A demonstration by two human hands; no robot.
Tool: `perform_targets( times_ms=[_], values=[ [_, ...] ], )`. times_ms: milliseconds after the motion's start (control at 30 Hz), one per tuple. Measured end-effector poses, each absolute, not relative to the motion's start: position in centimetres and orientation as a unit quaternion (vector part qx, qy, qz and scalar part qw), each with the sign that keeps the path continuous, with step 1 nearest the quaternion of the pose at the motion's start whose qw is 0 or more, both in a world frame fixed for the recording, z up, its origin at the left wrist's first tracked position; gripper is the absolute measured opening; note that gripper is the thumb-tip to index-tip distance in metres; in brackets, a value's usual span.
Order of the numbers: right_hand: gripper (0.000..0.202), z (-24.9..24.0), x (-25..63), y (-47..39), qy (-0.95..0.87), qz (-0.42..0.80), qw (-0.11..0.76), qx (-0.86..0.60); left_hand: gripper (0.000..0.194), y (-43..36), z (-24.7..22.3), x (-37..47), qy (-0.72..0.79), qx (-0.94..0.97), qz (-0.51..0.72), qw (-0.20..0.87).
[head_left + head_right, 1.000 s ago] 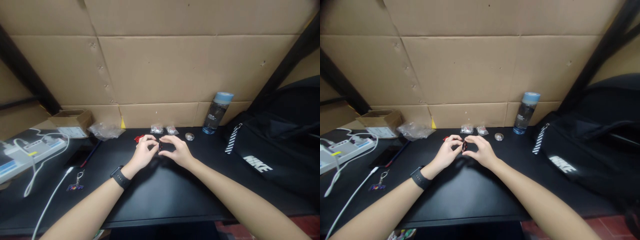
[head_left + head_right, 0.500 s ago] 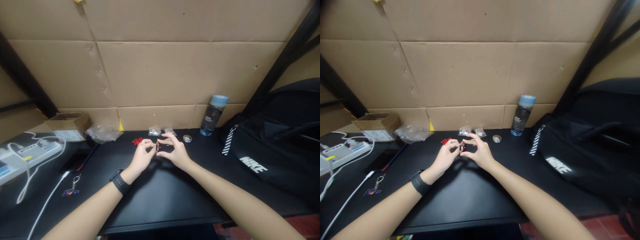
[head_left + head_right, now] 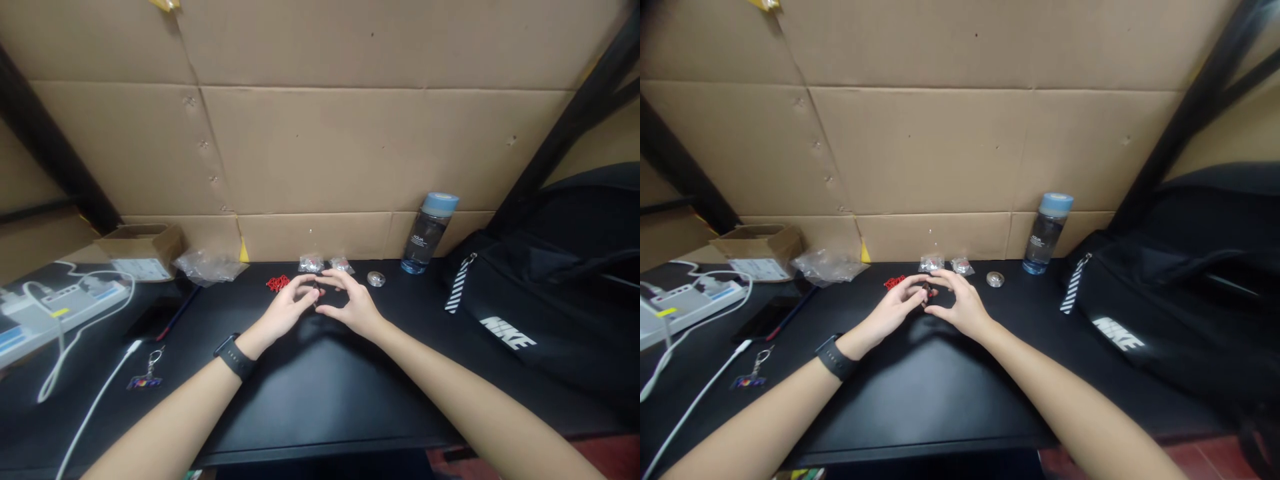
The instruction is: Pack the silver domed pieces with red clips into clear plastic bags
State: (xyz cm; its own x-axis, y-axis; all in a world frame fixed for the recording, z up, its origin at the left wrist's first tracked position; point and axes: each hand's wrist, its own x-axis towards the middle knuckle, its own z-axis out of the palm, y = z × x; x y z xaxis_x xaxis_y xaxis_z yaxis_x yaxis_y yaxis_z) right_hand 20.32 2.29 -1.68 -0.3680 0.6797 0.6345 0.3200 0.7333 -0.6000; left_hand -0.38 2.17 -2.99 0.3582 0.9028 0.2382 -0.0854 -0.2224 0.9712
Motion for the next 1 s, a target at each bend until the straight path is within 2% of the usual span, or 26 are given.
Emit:
perform_targets(
  times_ms=[167,233,467,1000],
  values=[
    [0.014,-1.3,20.7,2.7,-0.793,0.161,0.489,-0.326,0.056,2.0,-2.6,-0.6,0.343,0.65,0.493,0.466],
    [0.006,-1.2,20.8,2.7,-0.789,0.173,0.484,-0.337,0.055,1.9,-2.5,-0.5,0.341,0.666,0.494,0.443],
    [0.002,-1.7,20.5,2.7,-0.794,0.204,0.458,-0.344,0.042,1.5,-3.1,-0.1,0.32,0.68,0.479,0.455],
    [0.009,-1.0,20.8,2.7,-0.8,0.116,0.437,-0.395,0.036,1.2,-2.8,0.2,0.334,0.686,0.474,0.438]
  ],
)
